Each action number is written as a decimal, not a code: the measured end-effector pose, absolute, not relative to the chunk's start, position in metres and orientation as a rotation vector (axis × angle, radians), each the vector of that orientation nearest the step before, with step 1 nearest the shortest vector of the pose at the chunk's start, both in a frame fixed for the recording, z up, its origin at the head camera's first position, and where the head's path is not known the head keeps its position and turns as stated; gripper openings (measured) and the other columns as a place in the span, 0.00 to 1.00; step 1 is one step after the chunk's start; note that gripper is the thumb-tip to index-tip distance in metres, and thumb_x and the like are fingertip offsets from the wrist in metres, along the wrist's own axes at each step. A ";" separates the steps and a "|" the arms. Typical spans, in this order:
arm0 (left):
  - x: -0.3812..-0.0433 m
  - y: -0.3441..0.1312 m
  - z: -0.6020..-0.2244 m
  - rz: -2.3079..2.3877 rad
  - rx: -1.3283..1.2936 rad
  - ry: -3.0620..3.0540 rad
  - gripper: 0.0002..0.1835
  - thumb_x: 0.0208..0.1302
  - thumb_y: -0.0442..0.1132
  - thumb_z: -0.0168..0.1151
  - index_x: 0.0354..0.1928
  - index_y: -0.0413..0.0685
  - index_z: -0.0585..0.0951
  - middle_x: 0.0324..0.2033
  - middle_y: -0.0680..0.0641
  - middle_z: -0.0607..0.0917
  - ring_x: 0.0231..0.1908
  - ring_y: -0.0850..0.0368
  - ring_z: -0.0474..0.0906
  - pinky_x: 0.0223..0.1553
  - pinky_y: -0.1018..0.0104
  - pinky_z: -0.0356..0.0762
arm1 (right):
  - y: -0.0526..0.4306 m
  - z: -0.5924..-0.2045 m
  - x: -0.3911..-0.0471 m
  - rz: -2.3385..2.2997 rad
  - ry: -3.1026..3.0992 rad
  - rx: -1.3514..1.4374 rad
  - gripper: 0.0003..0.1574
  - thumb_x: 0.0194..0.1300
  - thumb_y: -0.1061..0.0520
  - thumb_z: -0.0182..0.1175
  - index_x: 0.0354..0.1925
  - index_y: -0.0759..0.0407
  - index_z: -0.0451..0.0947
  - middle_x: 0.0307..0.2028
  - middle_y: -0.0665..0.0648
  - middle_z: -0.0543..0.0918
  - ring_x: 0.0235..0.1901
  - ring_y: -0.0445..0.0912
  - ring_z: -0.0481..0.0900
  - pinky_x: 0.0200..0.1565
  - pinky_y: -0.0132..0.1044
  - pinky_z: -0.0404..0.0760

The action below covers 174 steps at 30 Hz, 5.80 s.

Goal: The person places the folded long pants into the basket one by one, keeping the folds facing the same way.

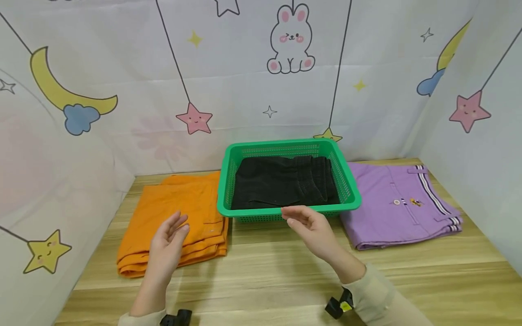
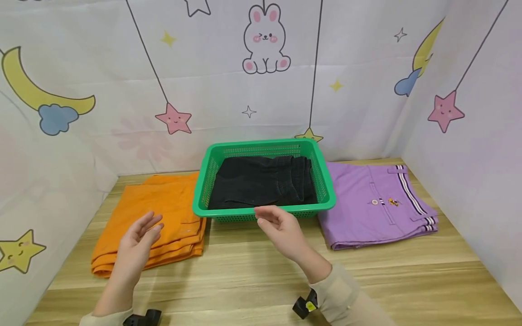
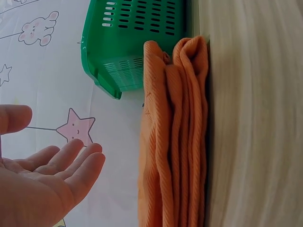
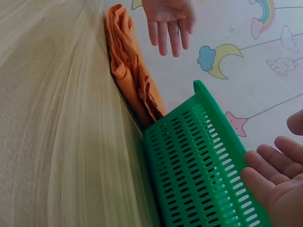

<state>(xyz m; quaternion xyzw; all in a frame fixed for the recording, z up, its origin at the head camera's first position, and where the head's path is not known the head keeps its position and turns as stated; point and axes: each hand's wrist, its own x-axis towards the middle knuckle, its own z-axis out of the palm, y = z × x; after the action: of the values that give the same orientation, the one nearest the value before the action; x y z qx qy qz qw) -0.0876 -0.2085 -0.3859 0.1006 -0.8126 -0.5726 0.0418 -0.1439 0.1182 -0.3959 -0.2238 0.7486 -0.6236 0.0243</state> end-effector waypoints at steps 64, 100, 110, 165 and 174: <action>-0.078 -0.230 -0.383 -1.723 0.404 -2.508 0.34 0.72 0.52 0.45 0.74 0.49 0.50 0.67 0.44 0.65 0.57 0.69 0.63 0.46 0.91 0.66 | 0.078 -0.421 -0.152 -1.633 2.162 -0.613 0.26 0.69 0.56 0.53 0.60 0.68 0.69 0.60 0.67 0.73 0.59 0.57 0.73 0.57 0.44 0.76; -0.076 -0.244 -0.379 -1.658 0.464 -2.564 0.35 0.73 0.52 0.42 0.74 0.48 0.47 0.69 0.42 0.62 0.66 0.49 0.59 0.44 0.90 0.65 | 0.051 -0.428 -0.154 -1.673 1.979 -0.425 0.33 0.69 0.55 0.52 0.68 0.67 0.58 0.66 0.68 0.64 0.61 0.59 0.70 0.55 0.48 0.77; -0.077 -0.248 -0.378 -1.663 0.515 -2.568 0.35 0.73 0.52 0.42 0.74 0.48 0.46 0.69 0.42 0.62 0.67 0.50 0.60 0.51 0.84 0.66 | 0.042 -0.431 -0.152 -1.804 1.818 -0.280 0.39 0.68 0.54 0.53 0.70 0.65 0.52 0.68 0.70 0.59 0.63 0.60 0.68 0.58 0.50 0.75; -0.079 -0.278 -0.383 -1.497 0.725 -2.663 0.39 0.71 0.55 0.42 0.74 0.42 0.43 0.73 0.34 0.41 0.72 0.35 0.40 0.66 0.36 0.50 | 0.003 -0.430 -0.144 -1.860 1.503 -0.192 0.45 0.66 0.56 0.54 0.73 0.60 0.45 0.71 0.70 0.52 0.66 0.63 0.61 0.62 0.55 0.68; -0.084 -0.286 -0.388 -1.497 0.748 -2.746 0.42 0.71 0.54 0.42 0.73 0.39 0.36 0.72 0.32 0.35 0.71 0.34 0.33 0.68 0.36 0.45 | -0.003 -0.432 -0.144 -1.869 1.470 -0.152 0.44 0.65 0.57 0.54 0.73 0.58 0.47 0.70 0.71 0.54 0.67 0.63 0.61 0.62 0.55 0.69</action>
<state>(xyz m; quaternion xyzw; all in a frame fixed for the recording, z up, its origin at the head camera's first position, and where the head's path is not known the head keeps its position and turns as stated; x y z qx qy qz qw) -0.0839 -0.2857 -0.3883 0.2324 -0.8533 -0.4652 -0.0372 -0.1437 -0.0032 -0.4323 -0.0593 0.5729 -0.7288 0.3703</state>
